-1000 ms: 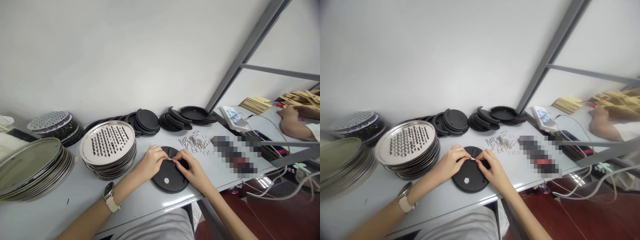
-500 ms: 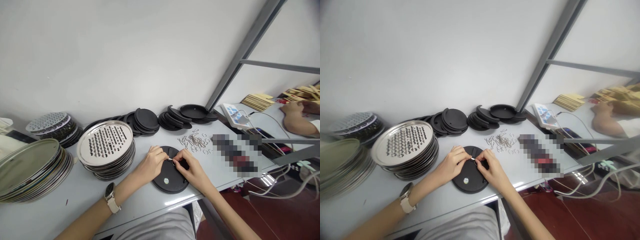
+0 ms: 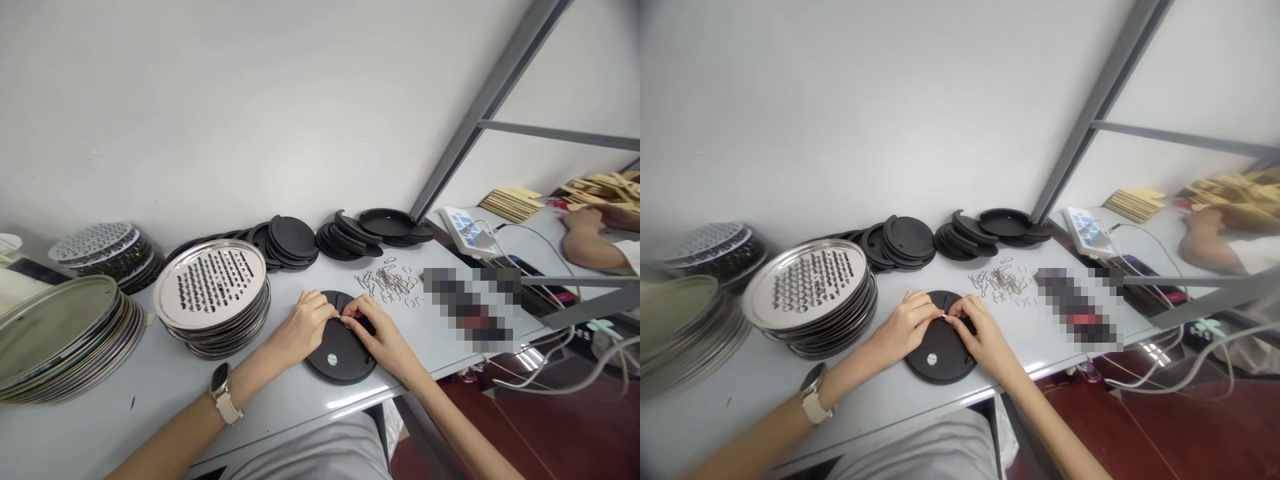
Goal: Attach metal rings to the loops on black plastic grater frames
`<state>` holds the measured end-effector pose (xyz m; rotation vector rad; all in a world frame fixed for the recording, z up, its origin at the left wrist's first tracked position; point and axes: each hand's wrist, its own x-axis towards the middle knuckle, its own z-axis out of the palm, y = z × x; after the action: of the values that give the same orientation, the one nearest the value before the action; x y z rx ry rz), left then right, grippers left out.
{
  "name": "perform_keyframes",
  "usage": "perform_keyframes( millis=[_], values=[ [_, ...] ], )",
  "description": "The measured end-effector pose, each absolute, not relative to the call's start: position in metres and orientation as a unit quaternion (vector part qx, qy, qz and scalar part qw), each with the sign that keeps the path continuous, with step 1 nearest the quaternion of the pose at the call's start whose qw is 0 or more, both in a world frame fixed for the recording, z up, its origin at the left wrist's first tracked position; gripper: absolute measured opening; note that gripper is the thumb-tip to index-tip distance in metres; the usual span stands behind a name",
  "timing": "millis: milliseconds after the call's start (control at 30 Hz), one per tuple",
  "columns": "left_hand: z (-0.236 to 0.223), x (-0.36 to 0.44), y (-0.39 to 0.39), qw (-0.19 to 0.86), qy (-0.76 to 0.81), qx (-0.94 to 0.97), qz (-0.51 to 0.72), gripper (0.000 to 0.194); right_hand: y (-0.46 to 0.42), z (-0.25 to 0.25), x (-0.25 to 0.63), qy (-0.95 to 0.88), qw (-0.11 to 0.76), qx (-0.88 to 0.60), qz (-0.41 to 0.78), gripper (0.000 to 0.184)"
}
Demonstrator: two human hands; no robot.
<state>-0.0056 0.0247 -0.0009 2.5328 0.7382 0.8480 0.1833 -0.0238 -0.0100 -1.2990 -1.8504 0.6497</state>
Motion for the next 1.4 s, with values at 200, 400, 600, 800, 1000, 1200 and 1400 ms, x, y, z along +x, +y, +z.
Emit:
perform_keyframes(
  millis=[200, 400, 600, 800, 1000, 1200, 1400],
  values=[
    [-0.002, -0.005, 0.026, 0.187, 0.259, 0.898, 0.303, 0.025, -0.024, -0.012, 0.185, -0.715, 0.400, -0.516, 0.248, 0.013],
    [-0.002, -0.005, 0.025, 0.190, 0.257, 0.897, 0.307, 0.024, -0.025, -0.013, 0.185, -0.720, 0.394, -0.516, 0.245, 0.012],
    [-0.002, -0.006, 0.025, 0.195, 0.255, 0.894, 0.313, 0.022, -0.026, -0.011, 0.183, -0.725, 0.378, -0.524, 0.240, 0.011],
    [-0.003, -0.007, 0.025, 0.198, 0.268, 0.887, 0.318, 0.020, -0.023, 0.000, 0.183, -0.755, 0.324, -0.524, 0.223, 0.007],
    [-0.003, -0.006, 0.025, 0.205, 0.286, 0.881, 0.317, 0.021, -0.014, 0.009, 0.190, -0.829, 0.238, -0.475, 0.176, 0.015],
    [-0.005, -0.005, 0.024, 0.217, 0.290, 0.875, 0.320, 0.020, -0.012, 0.001, 0.192, -0.799, 0.292, -0.472, 0.233, 0.028],
    [-0.004, -0.005, 0.024, 0.233, 0.290, 0.872, 0.318, 0.014, -0.014, -0.004, 0.194, -0.782, 0.308, -0.478, 0.255, 0.032]
  ],
)
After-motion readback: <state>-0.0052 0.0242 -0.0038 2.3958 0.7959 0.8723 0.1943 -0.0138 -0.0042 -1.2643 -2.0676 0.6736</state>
